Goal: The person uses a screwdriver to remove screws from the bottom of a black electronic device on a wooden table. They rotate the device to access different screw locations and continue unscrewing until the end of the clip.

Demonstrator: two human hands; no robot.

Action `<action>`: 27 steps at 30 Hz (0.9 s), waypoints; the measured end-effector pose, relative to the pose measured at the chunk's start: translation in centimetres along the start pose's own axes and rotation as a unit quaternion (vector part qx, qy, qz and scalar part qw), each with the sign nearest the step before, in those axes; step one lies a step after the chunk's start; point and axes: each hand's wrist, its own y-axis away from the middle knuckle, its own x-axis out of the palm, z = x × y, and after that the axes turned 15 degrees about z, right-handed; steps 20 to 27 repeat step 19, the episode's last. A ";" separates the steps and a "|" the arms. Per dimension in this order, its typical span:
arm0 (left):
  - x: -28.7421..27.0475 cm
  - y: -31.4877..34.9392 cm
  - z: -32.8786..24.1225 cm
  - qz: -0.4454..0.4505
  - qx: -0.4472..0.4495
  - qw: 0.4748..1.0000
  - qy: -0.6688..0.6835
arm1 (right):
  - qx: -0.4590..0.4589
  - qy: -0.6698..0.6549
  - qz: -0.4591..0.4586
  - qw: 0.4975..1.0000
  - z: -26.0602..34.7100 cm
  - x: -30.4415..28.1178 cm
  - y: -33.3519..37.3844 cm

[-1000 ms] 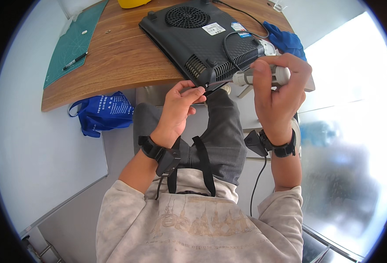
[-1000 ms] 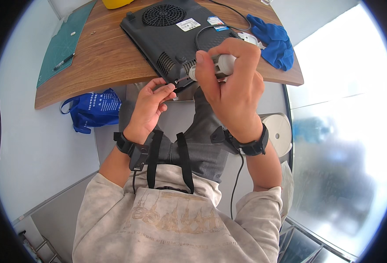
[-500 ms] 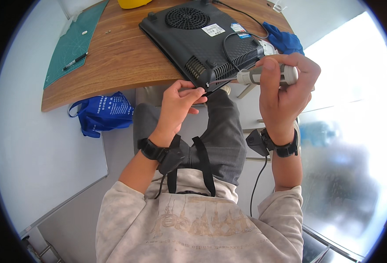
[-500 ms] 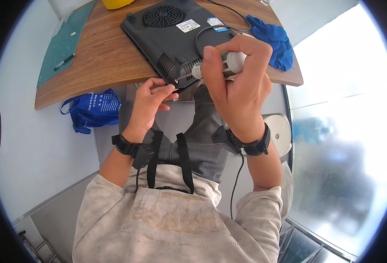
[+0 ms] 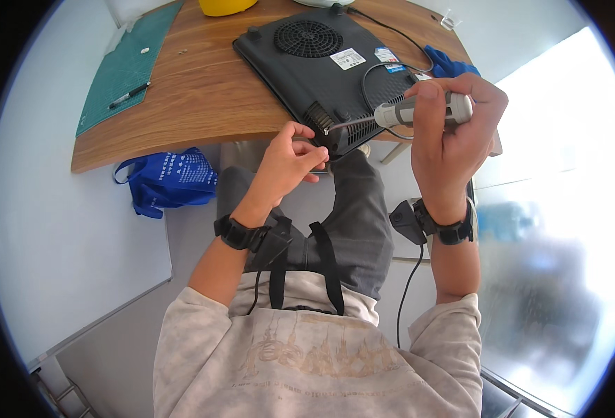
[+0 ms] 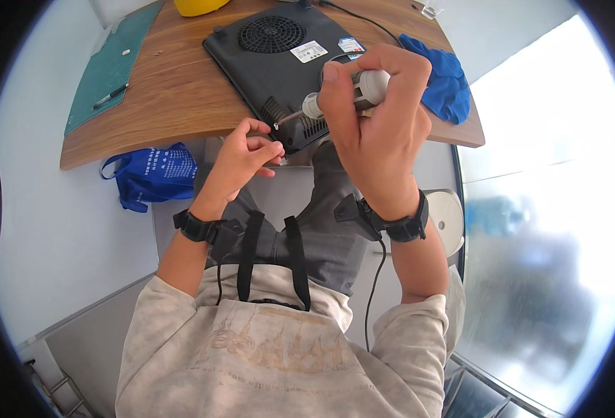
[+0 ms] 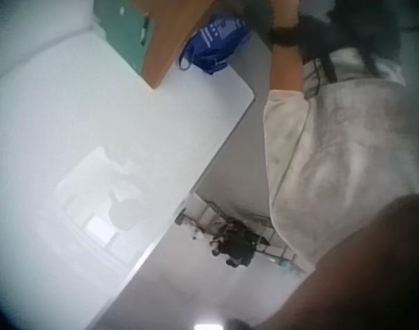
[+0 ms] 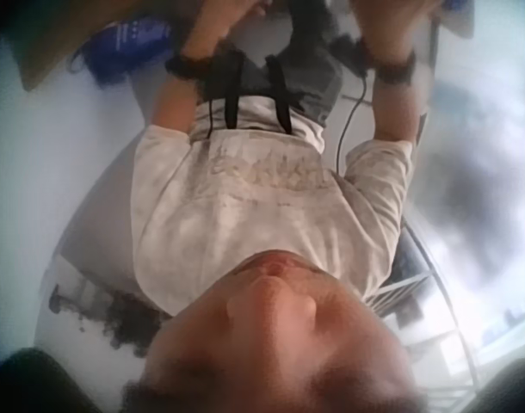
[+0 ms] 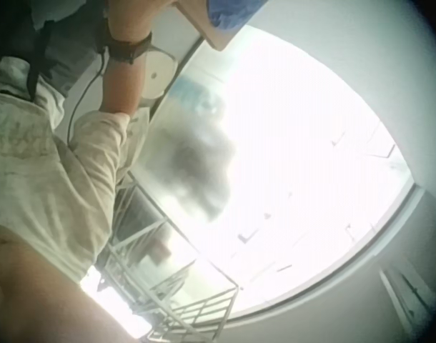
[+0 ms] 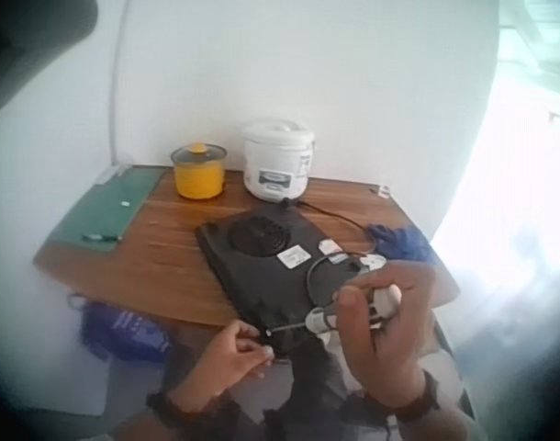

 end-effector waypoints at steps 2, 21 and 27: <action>-0.7 0.2 0.1 0.007 0.004 1.000 -0.001 | 0.004 0.008 -0.002 1.000 -0.1 0.2 0.0; -3.9 3.5 -2.3 0.037 0.099 0.991 0.081 | 0.012 -0.083 0.003 0.996 1.2 3.9 -0.5; -3.9 3.5 -2.3 0.037 0.099 0.991 0.081 | 0.012 -0.083 0.003 0.996 1.2 3.9 -0.5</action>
